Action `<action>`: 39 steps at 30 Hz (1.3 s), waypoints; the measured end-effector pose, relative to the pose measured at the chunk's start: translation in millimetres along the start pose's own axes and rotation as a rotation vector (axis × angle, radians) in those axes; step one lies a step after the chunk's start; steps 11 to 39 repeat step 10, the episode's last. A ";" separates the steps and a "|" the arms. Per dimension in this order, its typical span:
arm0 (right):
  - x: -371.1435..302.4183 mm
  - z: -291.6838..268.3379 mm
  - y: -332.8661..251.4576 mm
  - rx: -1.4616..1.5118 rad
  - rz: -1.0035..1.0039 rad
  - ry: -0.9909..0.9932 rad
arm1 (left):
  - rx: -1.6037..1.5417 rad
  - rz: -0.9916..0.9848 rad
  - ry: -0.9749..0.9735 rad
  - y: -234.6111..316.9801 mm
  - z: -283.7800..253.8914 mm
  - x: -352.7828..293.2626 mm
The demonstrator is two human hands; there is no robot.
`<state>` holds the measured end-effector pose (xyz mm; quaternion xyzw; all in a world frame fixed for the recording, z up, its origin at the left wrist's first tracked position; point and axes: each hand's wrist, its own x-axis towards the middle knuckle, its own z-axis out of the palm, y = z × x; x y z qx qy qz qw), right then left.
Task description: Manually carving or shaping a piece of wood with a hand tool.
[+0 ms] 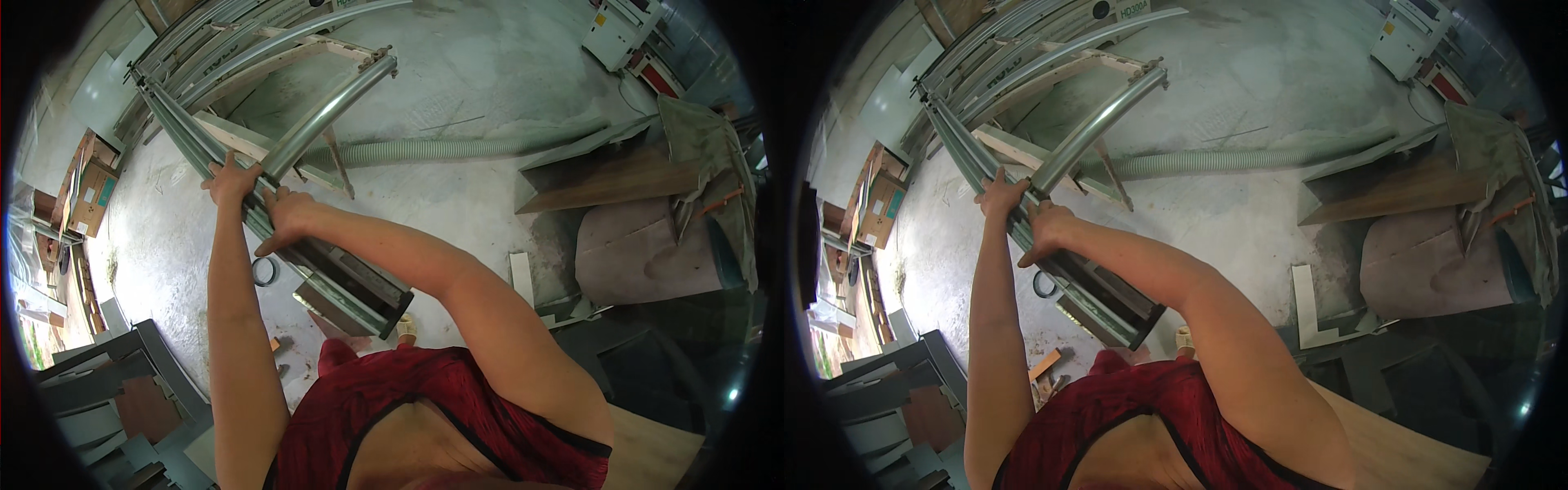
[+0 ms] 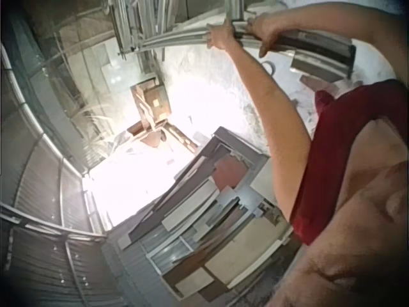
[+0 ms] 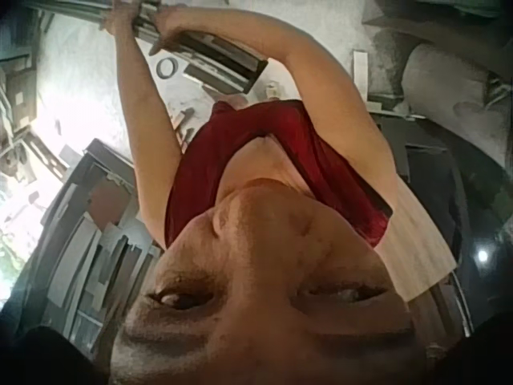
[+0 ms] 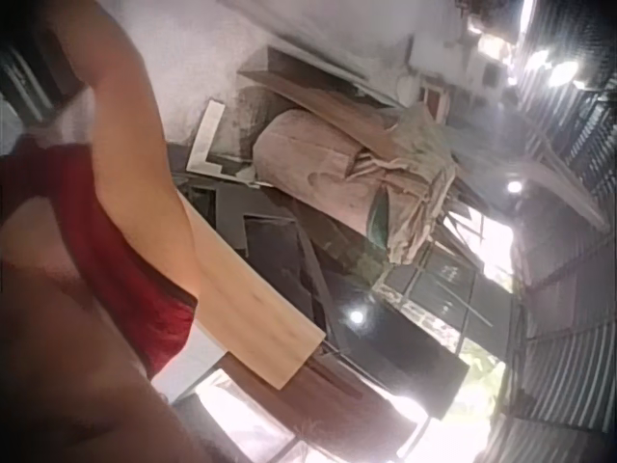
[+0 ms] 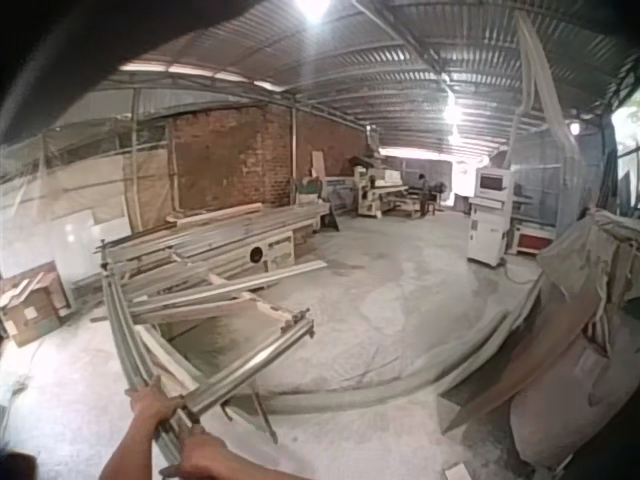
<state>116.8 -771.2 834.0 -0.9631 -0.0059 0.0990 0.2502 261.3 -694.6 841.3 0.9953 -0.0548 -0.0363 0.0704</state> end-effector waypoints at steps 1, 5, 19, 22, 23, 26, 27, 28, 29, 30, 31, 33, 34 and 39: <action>-1.3 -0.7 0.2 -0.001 -0.014 0.001 | 0.015 0.002 0.001 -0.3 0.4 -0.1; -6.7 -3.3 2.2 0.011 -0.013 -0.028 | 0.055 -0.002 0.026 -2.5 6.5 1.3; -3.9 -3.6 3.7 0.004 -0.027 -0.051 | 0.064 0.010 -0.037 -2.3 5.1 5.2; -3.9 -3.6 3.7 0.004 -0.027 -0.051 | 0.064 0.010 -0.037 -2.3 5.1 5.2; -3.9 -3.6 3.7 0.004 -0.027 -0.051 | 0.064 0.010 -0.037 -2.3 5.1 5.2; -3.9 -3.6 3.7 0.004 -0.027 -0.051 | 0.064 0.010 -0.037 -2.3 5.1 5.2; -3.9 -3.6 3.7 0.004 -0.027 -0.051 | 0.064 0.010 -0.037 -2.3 5.1 5.2; -3.9 -3.6 3.7 0.004 -0.027 -0.051 | 0.064 0.010 -0.037 -2.3 5.1 5.2; -3.9 -3.6 3.7 0.004 -0.027 -0.051 | 0.064 0.010 -0.037 -2.3 5.1 5.2; -3.9 -3.6 3.7 0.004 -0.027 -0.051 | 0.064 0.010 -0.037 -2.3 5.1 5.2; -3.9 -3.6 3.7 0.004 -0.027 -0.051 | 0.064 0.010 -0.037 -2.3 5.1 5.2; -3.9 -3.6 3.7 0.004 -0.027 -0.051 | 0.064 0.010 -0.037 -2.3 5.1 5.2; -3.9 -3.6 3.7 0.004 -0.027 -0.051 | 0.064 0.010 -0.037 -2.3 5.1 5.2; -3.9 -3.6 3.7 0.004 -0.027 -0.051 | 0.064 0.010 -0.037 -2.3 5.1 5.2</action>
